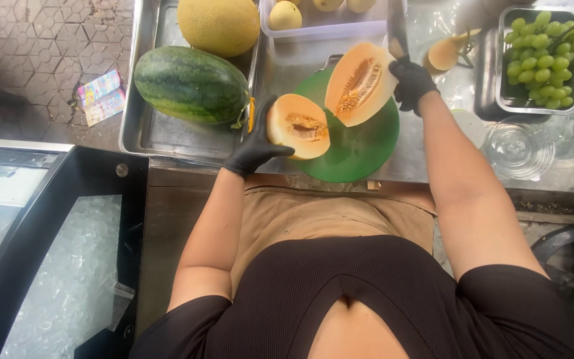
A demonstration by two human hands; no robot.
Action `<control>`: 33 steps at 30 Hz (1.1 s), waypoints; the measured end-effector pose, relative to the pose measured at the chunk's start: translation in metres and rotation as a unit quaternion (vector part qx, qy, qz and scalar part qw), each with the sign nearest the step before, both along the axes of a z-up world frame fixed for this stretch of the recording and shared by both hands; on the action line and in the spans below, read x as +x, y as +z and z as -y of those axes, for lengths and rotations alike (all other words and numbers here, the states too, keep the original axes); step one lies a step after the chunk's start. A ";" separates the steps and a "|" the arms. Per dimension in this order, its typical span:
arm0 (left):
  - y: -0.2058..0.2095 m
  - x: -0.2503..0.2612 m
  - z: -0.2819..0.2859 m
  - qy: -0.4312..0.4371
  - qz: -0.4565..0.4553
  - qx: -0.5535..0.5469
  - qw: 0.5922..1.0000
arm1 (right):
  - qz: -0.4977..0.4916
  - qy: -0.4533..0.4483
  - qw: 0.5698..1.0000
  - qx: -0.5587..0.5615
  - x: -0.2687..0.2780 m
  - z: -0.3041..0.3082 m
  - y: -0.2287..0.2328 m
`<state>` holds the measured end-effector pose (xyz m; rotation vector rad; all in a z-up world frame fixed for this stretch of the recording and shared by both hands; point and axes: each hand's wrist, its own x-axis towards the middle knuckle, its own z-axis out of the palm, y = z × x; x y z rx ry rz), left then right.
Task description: Slice and peel a cantaloupe melon into wedges.
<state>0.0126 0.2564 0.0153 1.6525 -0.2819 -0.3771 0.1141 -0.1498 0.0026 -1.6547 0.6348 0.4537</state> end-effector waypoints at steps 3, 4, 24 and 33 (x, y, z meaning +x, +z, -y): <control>0.000 -0.007 -0.008 -0.003 0.045 0.054 0.998 | 0.002 -0.073 0.997 0.032 -0.022 -0.002 -0.015; 0.001 -0.009 -0.008 -0.001 0.042 0.053 0.998 | 0.000 -0.072 0.997 0.031 -0.025 0.000 -0.036; 0.043 0.022 0.069 -0.164 0.116 0.116 0.973 | 0.037 -0.418 0.794 0.440 -0.037 -0.057 -0.113; 0.020 0.053 0.072 -0.243 0.142 0.169 0.945 | 0.047 -0.498 0.803 0.323 0.055 0.020 -0.225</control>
